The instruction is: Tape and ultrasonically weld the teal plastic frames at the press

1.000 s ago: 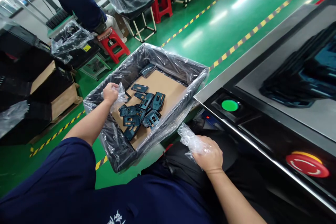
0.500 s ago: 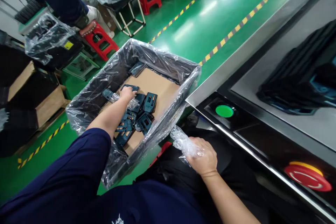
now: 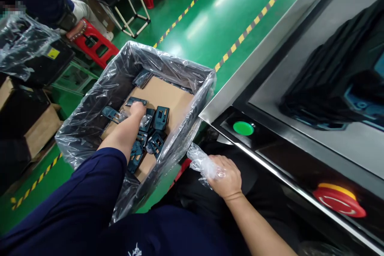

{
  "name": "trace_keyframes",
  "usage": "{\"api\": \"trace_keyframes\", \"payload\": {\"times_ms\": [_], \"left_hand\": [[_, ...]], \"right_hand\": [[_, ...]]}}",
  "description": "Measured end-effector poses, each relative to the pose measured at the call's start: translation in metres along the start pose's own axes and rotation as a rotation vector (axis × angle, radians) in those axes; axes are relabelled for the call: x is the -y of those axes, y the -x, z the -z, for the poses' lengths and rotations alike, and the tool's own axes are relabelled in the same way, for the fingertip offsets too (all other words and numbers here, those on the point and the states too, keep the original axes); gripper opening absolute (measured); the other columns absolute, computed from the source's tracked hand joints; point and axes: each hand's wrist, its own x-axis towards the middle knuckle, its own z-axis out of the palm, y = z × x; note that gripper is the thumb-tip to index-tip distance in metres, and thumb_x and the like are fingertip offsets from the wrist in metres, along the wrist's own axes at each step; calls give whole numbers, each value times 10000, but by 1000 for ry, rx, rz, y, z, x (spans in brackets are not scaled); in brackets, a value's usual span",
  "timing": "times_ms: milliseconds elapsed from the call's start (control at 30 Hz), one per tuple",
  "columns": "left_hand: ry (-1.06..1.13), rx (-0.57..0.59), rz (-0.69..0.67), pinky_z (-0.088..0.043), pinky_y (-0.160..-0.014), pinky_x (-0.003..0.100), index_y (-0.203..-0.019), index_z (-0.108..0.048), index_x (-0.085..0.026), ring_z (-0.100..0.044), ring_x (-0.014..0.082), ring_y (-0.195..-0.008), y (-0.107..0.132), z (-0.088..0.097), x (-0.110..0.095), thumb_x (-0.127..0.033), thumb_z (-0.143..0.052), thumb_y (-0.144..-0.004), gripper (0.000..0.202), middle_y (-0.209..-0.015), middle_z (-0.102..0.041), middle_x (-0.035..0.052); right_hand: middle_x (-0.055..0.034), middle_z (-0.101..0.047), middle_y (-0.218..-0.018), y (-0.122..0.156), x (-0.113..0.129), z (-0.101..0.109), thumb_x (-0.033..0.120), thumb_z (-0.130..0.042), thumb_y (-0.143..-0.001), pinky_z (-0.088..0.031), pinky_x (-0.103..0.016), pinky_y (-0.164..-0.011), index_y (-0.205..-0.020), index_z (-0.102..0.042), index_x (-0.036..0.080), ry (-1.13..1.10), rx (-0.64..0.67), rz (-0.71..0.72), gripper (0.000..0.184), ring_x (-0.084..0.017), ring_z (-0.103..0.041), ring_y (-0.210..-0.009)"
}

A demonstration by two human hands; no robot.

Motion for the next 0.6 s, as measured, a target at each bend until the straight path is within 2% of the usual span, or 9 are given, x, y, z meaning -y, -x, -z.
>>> {"api": "trace_keyframes", "payload": {"times_ms": [67, 200, 433, 600], "left_hand": [[-12, -19, -24, -501, -902, 399, -1095, -635, -85, -626, 243, -1078, 4, 4, 6, -353, -603, -890, 339, -1162, -657, 157], [-31, -83, -79, -482, -900, 353, -1020, -678, -98, -616, 293, -1112, 14, 22, 28, -284, -573, -878, 256, -1154, -658, 189], [-30, -232, -111, -460, -910, 364, -1034, -682, -142, -620, 291, -1092, 43, 67, 77, -300, -456, -923, 297, -1126, -659, 179], [17, -339, -111, -459, -894, 347, -1075, -667, -155, -621, 269, -1076, 73, 101, 99, -310, -379, -951, 350, -1150, -656, 165]], "right_hand": [[-77, -711, -843, 1, 0, -1, 276, -531, -799, -467, -326, -751, -945, -664, 156, -20, -5, -12, 232, -223, -653, -763], [-70, -715, -861, 3, 0, -2, 270, -541, -771, -472, -321, -774, -926, -660, 181, -39, 41, -55, 215, -219, -657, -775], [-61, -696, -809, 5, 5, -2, 240, -523, -749, -475, -319, -745, -911, -651, 203, -18, -35, -16, 209, -222, -652, -753], [-56, -686, -791, 10, 10, 0, 241, -526, -752, -478, -328, -745, -889, -650, 213, -4, -62, 4, 188, -227, -648, -746]]}}
